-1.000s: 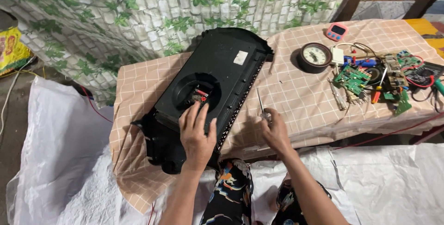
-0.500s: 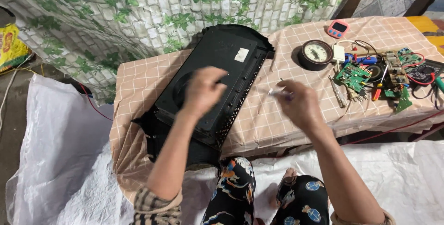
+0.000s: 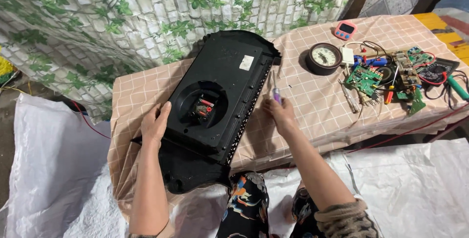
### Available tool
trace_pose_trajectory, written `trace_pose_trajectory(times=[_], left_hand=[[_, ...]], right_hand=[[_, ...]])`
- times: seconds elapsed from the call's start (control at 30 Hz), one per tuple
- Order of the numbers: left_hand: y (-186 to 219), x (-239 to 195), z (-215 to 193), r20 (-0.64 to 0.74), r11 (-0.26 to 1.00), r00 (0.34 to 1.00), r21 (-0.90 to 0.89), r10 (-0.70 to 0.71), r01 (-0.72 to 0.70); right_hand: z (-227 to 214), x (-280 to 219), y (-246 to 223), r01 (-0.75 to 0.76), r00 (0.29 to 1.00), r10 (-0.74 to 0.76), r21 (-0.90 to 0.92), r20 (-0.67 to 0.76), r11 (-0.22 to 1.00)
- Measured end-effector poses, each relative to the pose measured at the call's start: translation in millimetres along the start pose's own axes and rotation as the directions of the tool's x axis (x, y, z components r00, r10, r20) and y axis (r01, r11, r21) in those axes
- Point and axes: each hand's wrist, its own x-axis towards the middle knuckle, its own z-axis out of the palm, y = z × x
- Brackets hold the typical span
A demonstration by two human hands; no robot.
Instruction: The person uses a screwdriver to unscrew and remove screws from the back of a black electronic device. They briefly lift a patterned cloth to access the device, then continue unscrewing and removing screws from the casing.
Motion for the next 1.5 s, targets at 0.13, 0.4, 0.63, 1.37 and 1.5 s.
trace_pose_trajectory(times=[0.13,0.4,0.63,1.37,1.5], left_hand=[[18,-2,-8,0.082,0.996,0.997,-0.091,0.006,0.001],[14,18,2,0.059,0.984,0.998,-0.178,0.014,-0.004],[24,3,18,0.007,0.970,0.996,-0.226,0.091,-0.087],[92,-38,55,0.074,0.924,0.934,0.138,0.348,-0.355],[115,-62,90,-0.088,0.447,0.439,0.128,0.894,-0.885]], right_hand=[[29,15,17,-0.084,0.995,0.091,0.174,-0.029,0.981],[43,24,29,-0.071,0.990,0.095,0.217,-0.103,0.974],[23,29,33,-0.046,0.984,0.079,0.202,-0.159,0.978],[-93,0,-36,0.347,0.879,-0.457,-0.472,-0.137,0.810],[-120,-50,-99,0.499,0.829,-0.542,-0.617,0.136,0.608]])
